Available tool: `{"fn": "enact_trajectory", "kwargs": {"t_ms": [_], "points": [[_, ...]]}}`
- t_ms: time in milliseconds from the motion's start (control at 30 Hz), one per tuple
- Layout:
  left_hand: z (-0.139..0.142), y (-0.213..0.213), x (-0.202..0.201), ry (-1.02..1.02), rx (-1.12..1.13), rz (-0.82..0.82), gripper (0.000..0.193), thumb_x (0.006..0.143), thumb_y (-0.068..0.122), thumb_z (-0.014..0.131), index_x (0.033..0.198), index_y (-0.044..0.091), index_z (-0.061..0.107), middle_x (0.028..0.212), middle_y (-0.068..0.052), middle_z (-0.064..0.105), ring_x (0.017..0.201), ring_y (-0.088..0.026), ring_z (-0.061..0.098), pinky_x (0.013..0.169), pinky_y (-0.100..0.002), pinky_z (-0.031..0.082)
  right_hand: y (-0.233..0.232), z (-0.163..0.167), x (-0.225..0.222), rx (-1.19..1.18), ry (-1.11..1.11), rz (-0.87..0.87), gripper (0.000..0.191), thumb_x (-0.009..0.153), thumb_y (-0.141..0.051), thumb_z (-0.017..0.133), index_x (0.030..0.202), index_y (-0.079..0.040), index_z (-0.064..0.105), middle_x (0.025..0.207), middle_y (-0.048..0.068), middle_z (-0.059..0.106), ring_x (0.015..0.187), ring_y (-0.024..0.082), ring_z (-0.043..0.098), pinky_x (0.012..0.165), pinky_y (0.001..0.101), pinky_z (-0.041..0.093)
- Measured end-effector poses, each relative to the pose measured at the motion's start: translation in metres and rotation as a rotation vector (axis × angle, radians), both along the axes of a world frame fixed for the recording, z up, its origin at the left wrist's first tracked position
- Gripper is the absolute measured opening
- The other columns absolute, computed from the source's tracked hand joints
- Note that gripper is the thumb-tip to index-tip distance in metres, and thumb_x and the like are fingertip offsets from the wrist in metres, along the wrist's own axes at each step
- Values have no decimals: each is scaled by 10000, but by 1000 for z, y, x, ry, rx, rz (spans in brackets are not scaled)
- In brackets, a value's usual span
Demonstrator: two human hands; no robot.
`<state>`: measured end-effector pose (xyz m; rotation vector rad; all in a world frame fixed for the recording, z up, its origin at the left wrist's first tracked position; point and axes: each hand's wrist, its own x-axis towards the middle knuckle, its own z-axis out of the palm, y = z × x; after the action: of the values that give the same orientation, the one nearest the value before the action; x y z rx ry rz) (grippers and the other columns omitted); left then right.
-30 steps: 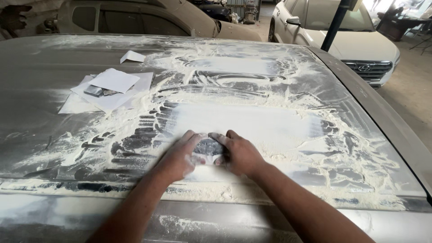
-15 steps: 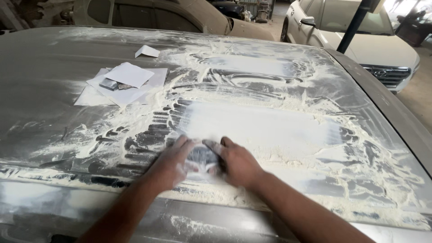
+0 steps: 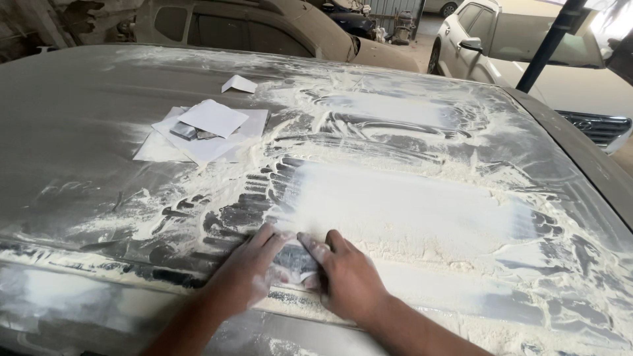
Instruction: The person sands a white-painted section on the roof of a silver car using a sanding block held in both hands. The person moves the block back and forth across the surface, generating white dust. The camera remains in a first-person view focused on the hands and the roof throughout.
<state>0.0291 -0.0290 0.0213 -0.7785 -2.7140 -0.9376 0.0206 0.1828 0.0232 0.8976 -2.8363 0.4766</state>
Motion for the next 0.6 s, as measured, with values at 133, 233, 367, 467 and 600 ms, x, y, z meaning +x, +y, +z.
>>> {"fn": "enact_trajectory", "kwargs": {"t_ms": [133, 233, 367, 467, 600], "points": [[2, -10, -8, -318, 140, 150, 737, 840, -123, 596, 1518, 129, 457, 1279, -104, 482, 1061, -206, 701, 545, -229, 565, -14, 5, -12, 61, -101, -89, 747, 864, -183, 756, 1529, -125, 420, 1150, 166, 540, 944, 282, 650, 853, 393, 615], [-2, -16, -9, -214, 96, 142, 680, 845, -133, 614, 1470, 94, 472, 1264, -114, 499, 1028, -218, 689, 561, -190, 569, -17, 8, -12, 65, -84, -35, 824, 848, -211, 766, 1580, -162, 390, 1136, 176, 544, 909, 291, 657, 848, 402, 608], [-10, -21, 0, 422, -55, -73, 880, 553, -163, 557, 1413, 20, 515, 1278, -132, 541, 1139, -287, 630, 792, -255, 571, -17, 4, -5, 20, -68, -17, 788, 849, -262, 770, 1549, -174, 420, 1125, 152, 562, 902, 272, 667, 834, 373, 620], [-10, -23, -4, -56, 99, 32, 710, 764, -195, 600, 1420, 51, 493, 1270, -103, 530, 1047, -206, 670, 598, -197, 579, -24, 4, -11, 31, -62, -44, 753, 861, -229, 756, 1530, -153, 420, 1119, 161, 557, 883, 285, 674, 827, 374, 616], [-10, -20, -6, -296, 173, 170, 824, 758, -194, 559, 1509, 137, 487, 1253, -97, 498, 1025, -187, 709, 553, -221, 585, -15, 2, -13, -52, 86, 68, 776, 821, -201, 799, 1518, -109, 472, 1090, 181, 588, 890, 331, 672, 820, 431, 591]]}}
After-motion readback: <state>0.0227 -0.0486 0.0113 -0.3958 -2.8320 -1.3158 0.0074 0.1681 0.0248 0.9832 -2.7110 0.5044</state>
